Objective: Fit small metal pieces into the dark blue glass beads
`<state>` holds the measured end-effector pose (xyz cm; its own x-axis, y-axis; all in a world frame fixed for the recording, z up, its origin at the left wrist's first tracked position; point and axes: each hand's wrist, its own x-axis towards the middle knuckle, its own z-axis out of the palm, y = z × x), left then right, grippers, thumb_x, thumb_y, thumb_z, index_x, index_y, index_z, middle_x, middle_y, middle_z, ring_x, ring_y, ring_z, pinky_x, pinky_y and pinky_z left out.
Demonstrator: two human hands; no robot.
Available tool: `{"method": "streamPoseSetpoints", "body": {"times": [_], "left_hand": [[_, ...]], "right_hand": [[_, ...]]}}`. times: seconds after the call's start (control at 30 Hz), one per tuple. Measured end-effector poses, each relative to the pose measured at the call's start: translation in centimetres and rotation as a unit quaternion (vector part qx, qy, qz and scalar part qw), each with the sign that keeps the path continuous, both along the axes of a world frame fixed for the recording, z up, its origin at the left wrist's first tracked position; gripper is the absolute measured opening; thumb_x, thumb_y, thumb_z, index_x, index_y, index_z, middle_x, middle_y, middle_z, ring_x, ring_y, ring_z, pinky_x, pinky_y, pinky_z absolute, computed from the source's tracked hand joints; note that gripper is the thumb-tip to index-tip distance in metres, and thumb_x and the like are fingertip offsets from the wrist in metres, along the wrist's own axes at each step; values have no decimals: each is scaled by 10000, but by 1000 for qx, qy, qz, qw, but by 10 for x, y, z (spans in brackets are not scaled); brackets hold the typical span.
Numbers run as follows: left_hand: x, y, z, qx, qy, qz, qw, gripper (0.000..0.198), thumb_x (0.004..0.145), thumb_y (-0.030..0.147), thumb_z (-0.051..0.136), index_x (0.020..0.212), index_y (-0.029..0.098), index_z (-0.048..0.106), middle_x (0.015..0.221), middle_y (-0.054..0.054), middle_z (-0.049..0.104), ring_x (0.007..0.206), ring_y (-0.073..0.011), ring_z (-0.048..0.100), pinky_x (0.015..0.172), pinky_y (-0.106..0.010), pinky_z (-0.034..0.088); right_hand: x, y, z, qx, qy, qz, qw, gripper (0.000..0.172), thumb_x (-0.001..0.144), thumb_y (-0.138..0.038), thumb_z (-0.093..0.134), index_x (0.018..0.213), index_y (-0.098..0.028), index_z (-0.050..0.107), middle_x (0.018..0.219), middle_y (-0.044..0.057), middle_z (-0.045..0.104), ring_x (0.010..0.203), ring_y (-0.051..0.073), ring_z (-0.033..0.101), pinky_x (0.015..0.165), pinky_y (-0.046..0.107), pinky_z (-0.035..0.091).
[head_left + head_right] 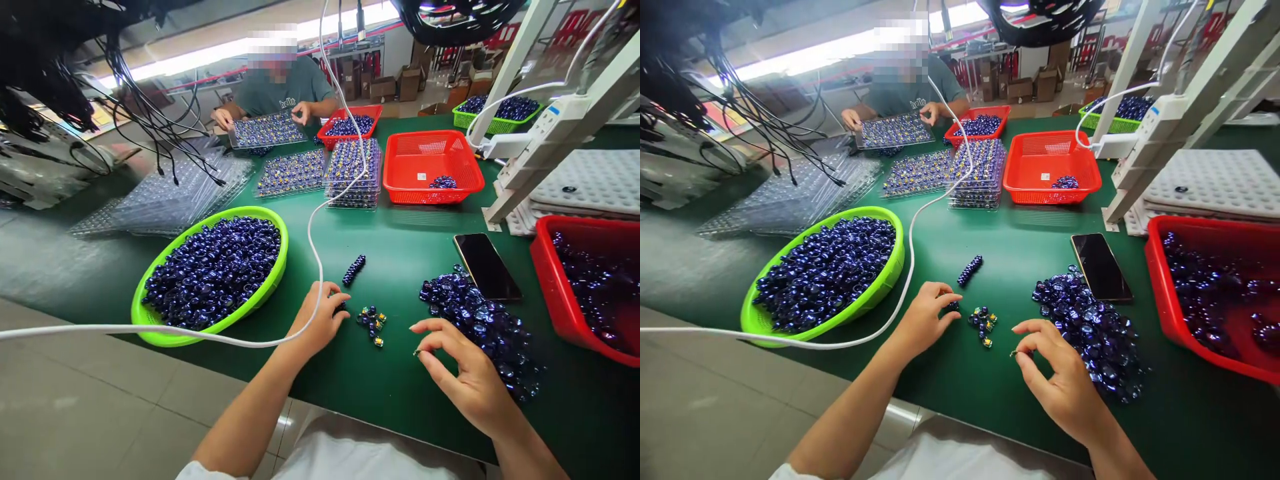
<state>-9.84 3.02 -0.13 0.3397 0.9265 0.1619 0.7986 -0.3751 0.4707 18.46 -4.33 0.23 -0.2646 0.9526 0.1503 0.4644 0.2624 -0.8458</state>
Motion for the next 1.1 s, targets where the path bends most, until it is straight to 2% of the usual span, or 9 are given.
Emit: {"method": "streamPoseSetpoints", "body": {"times": [0.23, 0.37, 0.47, 0.53, 0.63, 0.7, 0.77, 0.93, 1.1], "left_hand": [[1, 10, -13, 29, 29, -91, 995, 118, 871, 121, 610, 860, 178, 712, 902, -86, 678, 885, -231, 565, 806, -386, 499], [7, 10, -11, 44, -51, -82, 994, 109, 885, 157, 600, 875, 190, 703, 919, -82, 696, 906, -230, 576, 831, -387, 493], [15, 3, 0, -22, -162, -30, 986, 90, 881, 203, 620, 903, 199, 707, 892, -70, 714, 892, -219, 617, 845, -378, 492], [27, -4, 10, -140, -284, 4, 949, 91, 859, 254, 667, 910, 190, 706, 910, -70, 734, 883, -206, 656, 838, -353, 509], [54, -12, 21, -331, -471, 6, 818, 205, 763, 297, 777, 864, 155, 669, 909, -71, 759, 849, -196, 701, 805, -325, 543], [74, -13, 24, -389, -541, 3, 746, 260, 706, 289, 824, 827, 140, 648, 844, -54, 757, 794, -181, 709, 773, -304, 550], [92, -12, 24, -399, -571, 5, 717, 259, 697, 281, 832, 809, 136, 648, 774, -30, 739, 741, -157, 700, 747, -281, 547], [119, -10, 18, -342, -568, 26, 748, 219, 714, 292, 807, 827, 142, 694, 758, -21, 712, 672, -123, 644, 680, -249, 539], [120, -14, 12, -289, -546, 31, 786, 232, 788, 296, 729, 980, 165, 722, 812, -32, 730, 712, -143, 664, 729, -279, 562]], "right_hand": [[-3, 3, 0, 6, -3, -19, 1000, 99, 931, -261, 533, 853, -249, 593, 1125, 59, 644, 1079, 227, 616, 902, 373, 516], [-3, 3, -2, 2, 1, -24, 1000, 104, 925, -260, 541, 839, -246, 598, 1111, 54, 654, 1054, 224, 628, 896, 373, 524], [-4, 2, -1, -17, 21, -34, 999, 103, 925, -255, 546, 841, -246, 604, 1118, 48, 659, 1056, 219, 634, 898, 365, 529], [-7, 1, 1, -26, 52, -39, 998, 87, 931, -250, 549, 874, -252, 615, 1158, 44, 654, 1093, 215, 628, 931, 368, 522], [-11, 0, 3, -8, 119, -32, 992, 88, 934, -225, 562, 961, -272, 631, 1247, 41, 629, 1154, 211, 613, 979, 384, 514], [-12, 0, 4, 23, 142, -31, 989, 124, 931, -196, 568, 989, -282, 635, 1272, 39, 621, 1165, 210, 612, 982, 395, 521], [-13, 0, 5, 65, 130, -47, 988, 149, 924, -168, 570, 993, -282, 638, 1264, 44, 628, 1163, 215, 614, 975, 412, 528], [-11, 1, 7, 147, 67, -99, 982, 183, 904, -137, 578, 1014, -269, 641, 1227, 71, 653, 1152, 241, 615, 927, 441, 549], [-13, -2, 6, 112, 77, -89, 987, 180, 915, -140, 562, 1019, -275, 622, 1288, 66, 645, 1177, 233, 608, 965, 438, 535]]}}
